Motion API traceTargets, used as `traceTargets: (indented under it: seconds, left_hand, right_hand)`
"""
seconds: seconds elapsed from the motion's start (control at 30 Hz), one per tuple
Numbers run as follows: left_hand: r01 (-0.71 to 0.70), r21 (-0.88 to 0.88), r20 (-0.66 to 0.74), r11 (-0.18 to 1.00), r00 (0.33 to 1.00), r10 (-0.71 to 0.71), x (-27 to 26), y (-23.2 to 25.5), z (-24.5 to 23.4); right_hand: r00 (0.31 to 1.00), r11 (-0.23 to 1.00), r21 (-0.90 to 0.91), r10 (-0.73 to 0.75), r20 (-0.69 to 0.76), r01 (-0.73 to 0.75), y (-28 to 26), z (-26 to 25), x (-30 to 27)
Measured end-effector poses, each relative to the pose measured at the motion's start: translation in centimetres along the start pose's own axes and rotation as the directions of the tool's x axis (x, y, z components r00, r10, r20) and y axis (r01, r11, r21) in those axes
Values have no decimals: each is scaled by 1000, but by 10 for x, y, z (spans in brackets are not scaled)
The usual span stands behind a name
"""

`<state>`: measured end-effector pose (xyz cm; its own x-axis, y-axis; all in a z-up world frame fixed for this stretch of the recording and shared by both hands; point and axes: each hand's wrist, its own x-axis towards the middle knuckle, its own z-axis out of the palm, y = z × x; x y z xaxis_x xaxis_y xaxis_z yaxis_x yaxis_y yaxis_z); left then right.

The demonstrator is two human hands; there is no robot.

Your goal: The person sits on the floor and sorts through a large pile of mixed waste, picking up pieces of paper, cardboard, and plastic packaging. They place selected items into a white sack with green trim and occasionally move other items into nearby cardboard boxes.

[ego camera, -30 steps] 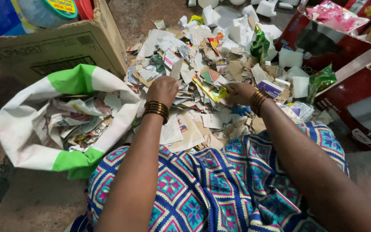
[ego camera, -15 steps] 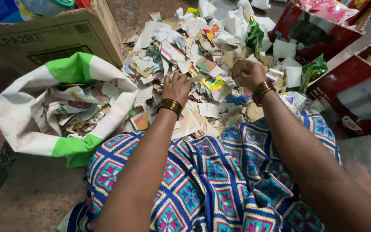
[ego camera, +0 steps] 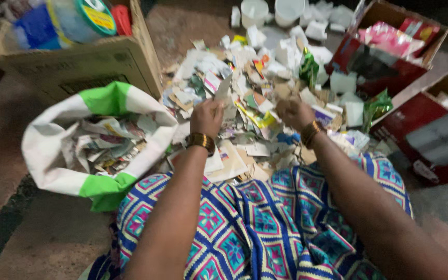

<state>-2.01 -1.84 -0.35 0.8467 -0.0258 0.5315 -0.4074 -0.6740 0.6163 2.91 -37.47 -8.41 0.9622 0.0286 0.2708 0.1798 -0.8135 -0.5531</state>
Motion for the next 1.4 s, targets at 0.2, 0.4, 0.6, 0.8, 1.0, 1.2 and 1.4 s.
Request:
traceTargets:
  seconds: [0.2,0.4,0.6,0.8,1.0,1.2,1.4]
  left_hand:
    - [-34,-129,-217,991,976,5,12,9,-51]
    - [-122,95,-417,988,896,151,32,10,-183]
    - [102,292,-384,951,923,19,-9,-21,-300]
    - [87,304,-237,949,971,-13,-61,-82,-309]
    - [63,795,337,603,781,-526,-74,-125,-269]
    - [163,737,452,657,603,-657,-104,-124,-250]
    - [161,781,421,604,579,-698,-80,-66,-284]
  right_hand:
    - [998,995,100,-18,-68,25,-9,10,-3]
    - [953,941,250,-161,-255,226,-104,25,20]
    - [913,847,340,-369,-176,408,-300,47,7]
    - [886,782,417,-409,-220,464,-432,114,-7]
    - [670,684,-133,-730,-138,718,-444,242,1]
    - [588,697,-68,-545,598,714,-419,313,-17]
    - [514,618,179,-754,409,765,-417,251,-11]
